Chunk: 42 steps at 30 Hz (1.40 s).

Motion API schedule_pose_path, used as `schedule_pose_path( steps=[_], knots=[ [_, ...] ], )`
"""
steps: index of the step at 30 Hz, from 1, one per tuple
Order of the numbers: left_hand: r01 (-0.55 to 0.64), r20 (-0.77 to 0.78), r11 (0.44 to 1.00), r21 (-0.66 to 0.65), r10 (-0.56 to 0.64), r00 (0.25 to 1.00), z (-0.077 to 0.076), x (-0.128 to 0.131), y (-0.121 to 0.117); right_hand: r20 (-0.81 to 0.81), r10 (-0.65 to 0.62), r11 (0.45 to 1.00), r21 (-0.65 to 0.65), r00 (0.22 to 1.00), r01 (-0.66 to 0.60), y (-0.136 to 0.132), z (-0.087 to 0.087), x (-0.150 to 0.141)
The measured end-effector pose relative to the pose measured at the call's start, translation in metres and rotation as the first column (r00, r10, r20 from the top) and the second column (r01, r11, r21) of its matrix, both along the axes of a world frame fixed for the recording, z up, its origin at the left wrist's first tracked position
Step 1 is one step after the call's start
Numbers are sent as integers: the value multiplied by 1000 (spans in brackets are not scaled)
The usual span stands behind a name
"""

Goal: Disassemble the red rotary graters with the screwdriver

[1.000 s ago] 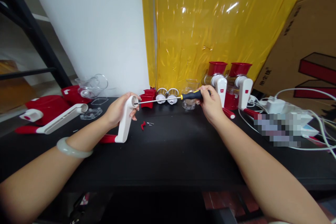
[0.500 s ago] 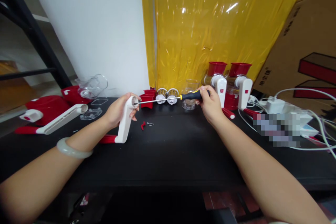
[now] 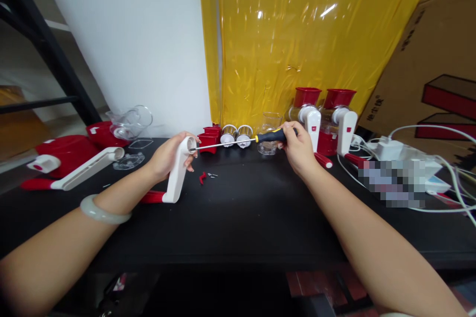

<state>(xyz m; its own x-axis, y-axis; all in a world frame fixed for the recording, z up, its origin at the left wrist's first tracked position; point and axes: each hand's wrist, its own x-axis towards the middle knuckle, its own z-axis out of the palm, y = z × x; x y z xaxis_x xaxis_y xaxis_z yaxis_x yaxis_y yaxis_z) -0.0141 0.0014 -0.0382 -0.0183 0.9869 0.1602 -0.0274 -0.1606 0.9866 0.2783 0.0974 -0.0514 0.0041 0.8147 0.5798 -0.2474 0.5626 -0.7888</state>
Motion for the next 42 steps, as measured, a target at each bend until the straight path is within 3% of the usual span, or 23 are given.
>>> schedule_pose_path(
  steps=[12, 42],
  knots=[
    [-9, -11, 1000, 5, 9, 1000, 1, 2, -2, -53, 1, 1000, 7, 999, -1, 1, 0, -1],
    [0, 1, 1000, -15, 0, 1000, 0, 0, 0, 1, -40, 998, 48, 999, 40, -1, 1, 0]
  ],
)
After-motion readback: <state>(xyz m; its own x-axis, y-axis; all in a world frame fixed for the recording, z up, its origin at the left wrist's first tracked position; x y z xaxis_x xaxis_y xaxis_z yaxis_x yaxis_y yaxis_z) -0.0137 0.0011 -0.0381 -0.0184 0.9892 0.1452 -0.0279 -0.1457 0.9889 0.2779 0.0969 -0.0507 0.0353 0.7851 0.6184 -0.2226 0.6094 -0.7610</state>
